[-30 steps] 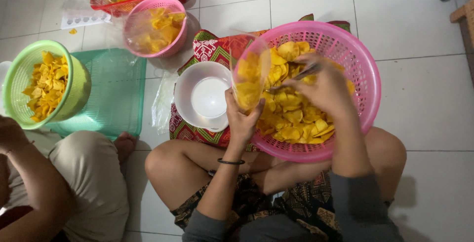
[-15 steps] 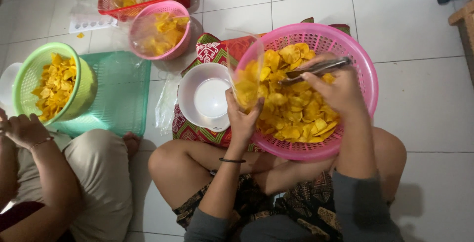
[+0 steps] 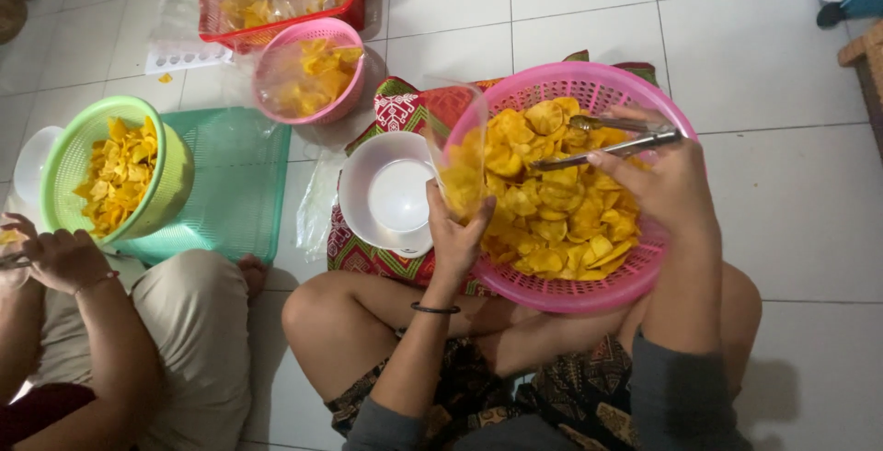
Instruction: The person uses tongs to transfer yellow chips from a pink basket into a clear plastic bag. They hold the bag open with one hand and scoop chips with the other, then place the filled bag into a white bowl.
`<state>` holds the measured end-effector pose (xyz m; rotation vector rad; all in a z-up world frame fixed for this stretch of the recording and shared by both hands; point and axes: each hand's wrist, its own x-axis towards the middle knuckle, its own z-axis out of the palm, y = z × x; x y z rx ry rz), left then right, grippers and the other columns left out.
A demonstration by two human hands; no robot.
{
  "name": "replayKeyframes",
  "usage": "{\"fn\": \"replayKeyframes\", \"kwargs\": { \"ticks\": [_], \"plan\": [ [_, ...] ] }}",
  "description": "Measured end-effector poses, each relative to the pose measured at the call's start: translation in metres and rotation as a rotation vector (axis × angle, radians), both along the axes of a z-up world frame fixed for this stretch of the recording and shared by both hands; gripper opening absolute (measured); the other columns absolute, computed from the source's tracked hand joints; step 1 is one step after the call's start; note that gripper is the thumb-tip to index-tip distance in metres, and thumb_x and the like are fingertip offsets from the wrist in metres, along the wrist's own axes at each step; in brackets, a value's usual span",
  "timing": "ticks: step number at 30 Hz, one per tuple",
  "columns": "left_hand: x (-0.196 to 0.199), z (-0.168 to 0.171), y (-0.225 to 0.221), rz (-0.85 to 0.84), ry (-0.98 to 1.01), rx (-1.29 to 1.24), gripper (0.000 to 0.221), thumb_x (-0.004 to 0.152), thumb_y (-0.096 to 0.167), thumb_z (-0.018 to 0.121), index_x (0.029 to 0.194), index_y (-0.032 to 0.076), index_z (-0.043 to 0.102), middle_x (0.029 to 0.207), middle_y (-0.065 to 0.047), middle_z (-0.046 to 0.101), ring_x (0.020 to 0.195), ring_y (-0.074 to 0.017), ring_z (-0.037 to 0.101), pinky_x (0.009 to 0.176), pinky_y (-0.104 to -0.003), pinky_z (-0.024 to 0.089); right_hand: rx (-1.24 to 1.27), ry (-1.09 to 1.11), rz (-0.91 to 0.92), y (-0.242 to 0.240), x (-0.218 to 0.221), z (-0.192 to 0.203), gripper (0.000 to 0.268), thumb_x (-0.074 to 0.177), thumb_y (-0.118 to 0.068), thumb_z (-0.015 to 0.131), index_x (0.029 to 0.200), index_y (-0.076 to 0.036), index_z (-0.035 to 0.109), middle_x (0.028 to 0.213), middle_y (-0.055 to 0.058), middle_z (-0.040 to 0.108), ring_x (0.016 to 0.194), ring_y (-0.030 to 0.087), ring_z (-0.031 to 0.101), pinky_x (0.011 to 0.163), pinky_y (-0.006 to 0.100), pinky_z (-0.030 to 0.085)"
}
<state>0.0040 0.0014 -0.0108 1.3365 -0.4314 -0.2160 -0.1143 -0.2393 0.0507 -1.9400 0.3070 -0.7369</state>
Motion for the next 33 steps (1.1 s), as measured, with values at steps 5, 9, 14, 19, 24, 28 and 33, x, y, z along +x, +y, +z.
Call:
{"fn": "replayKeyframes", "kwargs": {
  "ticks": [5, 9, 14, 19, 24, 28, 33],
  "plan": [
    [-0.001, -0.015, 0.001, 0.001, -0.01, 0.145, 0.066, 0.089, 0.037, 0.082, 0.134, 0.008, 0.043, 0.122, -0.014, 0.066, 0.108, -0.025, 0.07, 0.086, -0.035, 0.064, 0.144, 0.331, 0.039, 0.021, -0.013, 0.061, 0.059, 0.085, -0.008, 0.081, 0.142, -0.007, 0.064, 0.144, 0.011, 0.07, 0.131, 0.026, 0.068, 0.107, 0.04, 0.059],
    [0.002, -0.017, 0.001, -0.027, -0.115, 0.159, 0.062, 0.09, 0.034, 0.081, 0.134, 0.008, 0.046, 0.133, -0.016, 0.063, 0.123, -0.0308, 0.066, 0.095, -0.042, 0.063, 0.128, 0.524, 0.181, 0.014, -0.024, 0.07, 0.054, 0.079, -0.012, 0.081, 0.131, -0.019, 0.073, 0.174, 0.008, 0.048, 0.142, 0.03, 0.062, 0.104, 0.047, 0.061],
    [0.001, 0.0, 0.001, -0.026, -0.123, 0.218, 0.058, 0.091, 0.035, 0.079, 0.131, 0.01, 0.045, 0.129, -0.014, 0.063, 0.121, -0.031, 0.067, 0.091, -0.04, 0.062, 0.12, 0.876, 0.13, 0.016, 0.0, 0.056, 0.066, 0.079, -0.021, 0.088, 0.142, -0.028, 0.07, 0.157, 0.0, 0.063, 0.108, 0.023, 0.063, 0.091, 0.04, 0.053],
    [0.005, -0.012, 0.002, -0.005, -0.219, 0.264, 0.058, 0.089, 0.036, 0.078, 0.128, 0.009, 0.046, 0.125, -0.013, 0.061, 0.116, -0.0287, 0.065, 0.089, -0.04, 0.055, -0.043, 0.985, 0.182, 0.025, 0.025, 0.03, 0.071, 0.076, -0.043, 0.087, 0.144, -0.036, 0.067, 0.156, -0.007, 0.063, 0.128, 0.023, 0.069, 0.101, 0.041, 0.057],
    [0.003, -0.011, 0.001, -0.043, -0.217, 0.253, 0.059, 0.088, 0.024, 0.075, 0.136, 0.008, 0.045, 0.132, -0.016, 0.061, 0.122, -0.0324, 0.066, 0.09, -0.043, 0.059, -0.138, 1.058, 0.181, 0.043, 0.034, 0.034, 0.093, 0.074, -0.054, 0.088, 0.155, -0.029, 0.05, 0.132, 0.006, 0.075, 0.105, 0.031, 0.078, 0.083, 0.046, 0.062],
    [0.007, -0.009, -0.002, -0.019, -0.227, 0.283, 0.057, 0.088, 0.025, 0.075, 0.134, 0.008, 0.047, 0.129, -0.015, 0.06, 0.121, -0.0325, 0.066, 0.091, -0.043, 0.057, -0.168, 1.154, 0.18, 0.052, 0.038, 0.041, 0.086, 0.073, -0.061, 0.089, 0.147, -0.034, 0.054, 0.108, 0.005, 0.079, 0.082, 0.025, 0.075, 0.072, 0.04, 0.056],
    [0.002, -0.002, -0.003, -0.03, -0.164, 0.182, 0.054, 0.092, 0.029, 0.078, 0.131, 0.009, 0.046, 0.132, -0.015, 0.062, 0.125, -0.0318, 0.067, 0.096, -0.042, 0.061, -0.026, 1.093, 0.18, 0.054, 0.035, 0.052, 0.096, 0.073, -0.046, 0.092, 0.158, -0.026, 0.051, 0.156, -0.003, 0.062, 0.134, 0.027, 0.066, 0.107, 0.045, 0.057]
  ]
}}
